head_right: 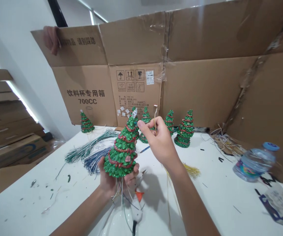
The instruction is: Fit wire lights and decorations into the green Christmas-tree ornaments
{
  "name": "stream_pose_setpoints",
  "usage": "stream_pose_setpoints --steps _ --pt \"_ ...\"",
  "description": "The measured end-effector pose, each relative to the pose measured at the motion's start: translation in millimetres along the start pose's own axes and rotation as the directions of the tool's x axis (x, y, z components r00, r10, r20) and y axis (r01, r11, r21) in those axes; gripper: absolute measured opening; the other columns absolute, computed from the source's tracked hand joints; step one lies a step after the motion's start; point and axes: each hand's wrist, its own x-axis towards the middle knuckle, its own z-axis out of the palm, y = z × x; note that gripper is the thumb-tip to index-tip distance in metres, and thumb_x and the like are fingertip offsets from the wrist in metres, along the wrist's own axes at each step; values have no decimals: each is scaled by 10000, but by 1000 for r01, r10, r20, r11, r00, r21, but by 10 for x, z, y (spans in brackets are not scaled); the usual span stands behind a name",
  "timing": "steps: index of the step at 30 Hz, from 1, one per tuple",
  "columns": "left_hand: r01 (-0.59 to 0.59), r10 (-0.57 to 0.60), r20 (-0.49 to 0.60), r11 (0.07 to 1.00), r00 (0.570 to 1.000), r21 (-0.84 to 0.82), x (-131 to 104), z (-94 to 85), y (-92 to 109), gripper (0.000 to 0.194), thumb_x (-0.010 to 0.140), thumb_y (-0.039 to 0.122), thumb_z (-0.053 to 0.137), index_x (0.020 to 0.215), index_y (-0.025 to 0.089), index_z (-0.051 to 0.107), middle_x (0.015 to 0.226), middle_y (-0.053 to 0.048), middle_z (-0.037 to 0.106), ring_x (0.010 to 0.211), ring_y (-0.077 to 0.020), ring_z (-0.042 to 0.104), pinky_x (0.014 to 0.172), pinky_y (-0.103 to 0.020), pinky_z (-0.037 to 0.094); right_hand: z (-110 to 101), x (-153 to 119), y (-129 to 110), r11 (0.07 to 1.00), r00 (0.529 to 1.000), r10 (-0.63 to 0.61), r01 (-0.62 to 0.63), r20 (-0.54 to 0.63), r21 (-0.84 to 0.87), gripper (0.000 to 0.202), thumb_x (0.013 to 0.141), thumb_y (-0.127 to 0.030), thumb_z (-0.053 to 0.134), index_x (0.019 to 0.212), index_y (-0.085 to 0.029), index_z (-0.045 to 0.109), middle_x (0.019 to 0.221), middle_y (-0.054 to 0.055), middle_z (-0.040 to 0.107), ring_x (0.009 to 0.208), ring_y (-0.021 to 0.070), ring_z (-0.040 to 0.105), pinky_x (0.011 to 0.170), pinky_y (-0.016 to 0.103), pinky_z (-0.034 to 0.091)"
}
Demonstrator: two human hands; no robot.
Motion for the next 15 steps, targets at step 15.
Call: stream_pose_setpoints --steps 15 --pt "-77 75 33 994 997 71 6 1 27 865 728 778 769 1237 79 740 1128 -188 760 780 -195 680 722 -296 579 15 -33 -48 991 997 -17 26 71 -133 361 888 -563 785 836 -231 652 731 -56 481 581 102 278 557 313 211"
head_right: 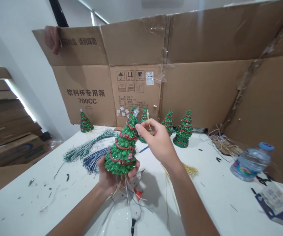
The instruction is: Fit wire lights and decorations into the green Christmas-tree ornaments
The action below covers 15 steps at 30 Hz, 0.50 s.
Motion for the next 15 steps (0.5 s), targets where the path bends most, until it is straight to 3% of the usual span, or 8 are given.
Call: stream_pose_setpoints --steps 3,6,10,15 --pt "-43 41 23 994 999 99 16 39 8 807 747 725 784 1245 90 759 1158 -165 763 763 -196 684 681 -301 578 -14 6 -25 1000 1000 20 -20 -6 -4 361 863 -578 799 872 -237 681 724 -57 489 576 104 271 561 310 218" --pt "-102 110 -30 973 993 207 20 64 7 720 734 625 839 1233 110 780 1159 -141 776 799 -218 719 746 -326 587 -22 17 -26 999 999 39 -39 -2 -13 378 846 -592 805 885 -234 692 716 -56 498 582 107 279 565 306 222" --pt "-111 165 -114 918 980 381 1 59 -31 665 698 605 893 1122 102 799 976 -143 805 885 -269 745 847 -354 576 -42 29 2 999 999 40 -40 -6 -29 373 847 -574 791 922 -215 721 736 -47 517 595 107 296 564 302 223" --pt "-146 328 -216 796 920 587 -10 -42 -117 675 677 574 938 1177 167 740 1083 -137 803 929 -327 770 930 -471 582 -70 57 65 996 999 52 -53 -12 -76 335 886 -529 718 961 -202 722 687 -55 453 602 117 300 566 306 212"
